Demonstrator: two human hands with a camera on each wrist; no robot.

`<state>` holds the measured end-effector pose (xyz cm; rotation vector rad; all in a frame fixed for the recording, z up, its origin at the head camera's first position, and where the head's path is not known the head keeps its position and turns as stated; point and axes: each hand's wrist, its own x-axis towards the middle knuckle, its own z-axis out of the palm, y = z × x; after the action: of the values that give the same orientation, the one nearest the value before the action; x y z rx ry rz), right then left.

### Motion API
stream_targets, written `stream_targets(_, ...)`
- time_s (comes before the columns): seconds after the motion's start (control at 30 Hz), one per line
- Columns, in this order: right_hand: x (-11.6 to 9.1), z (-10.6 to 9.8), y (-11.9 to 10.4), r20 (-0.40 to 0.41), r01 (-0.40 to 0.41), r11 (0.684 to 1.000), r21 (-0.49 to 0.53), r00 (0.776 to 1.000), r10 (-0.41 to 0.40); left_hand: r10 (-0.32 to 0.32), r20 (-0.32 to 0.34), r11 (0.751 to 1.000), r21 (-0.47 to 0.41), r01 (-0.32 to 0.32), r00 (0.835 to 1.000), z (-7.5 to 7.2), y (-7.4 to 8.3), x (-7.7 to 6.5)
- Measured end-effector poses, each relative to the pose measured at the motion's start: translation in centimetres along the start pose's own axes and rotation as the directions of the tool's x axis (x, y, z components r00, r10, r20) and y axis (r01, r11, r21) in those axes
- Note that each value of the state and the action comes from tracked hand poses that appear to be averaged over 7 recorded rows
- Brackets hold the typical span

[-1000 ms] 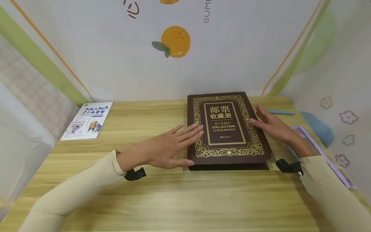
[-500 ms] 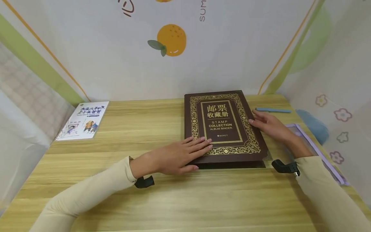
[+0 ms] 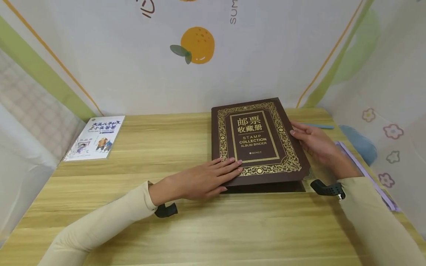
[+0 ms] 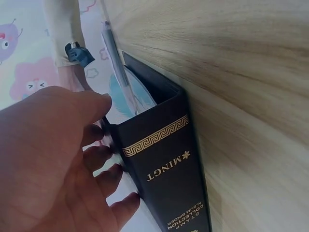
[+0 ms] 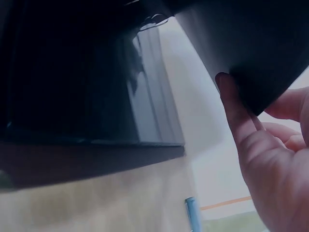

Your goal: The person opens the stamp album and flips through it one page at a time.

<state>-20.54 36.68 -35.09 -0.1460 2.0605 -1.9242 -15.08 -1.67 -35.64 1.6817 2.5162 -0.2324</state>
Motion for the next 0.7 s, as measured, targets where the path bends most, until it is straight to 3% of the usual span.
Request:
stream_targets(0.47, 0.0, 2.1, -5.2, -0.006, 0.086, 0.987, 0.138, 0.996, -0.086, 0.024, -0.154, 1.0, 0.002, -0.024, 0.988, 0.8, -0.3, -1.6)
stream_targets(0.7, 0.1, 1.8, -4.5, -0.018, 0.078, 0.955, 0.286, 0.997, -0.076, 0.032, -0.096, 0.997, 0.07, -0.025, 0.995, -0.4, 0.4, -1.6)
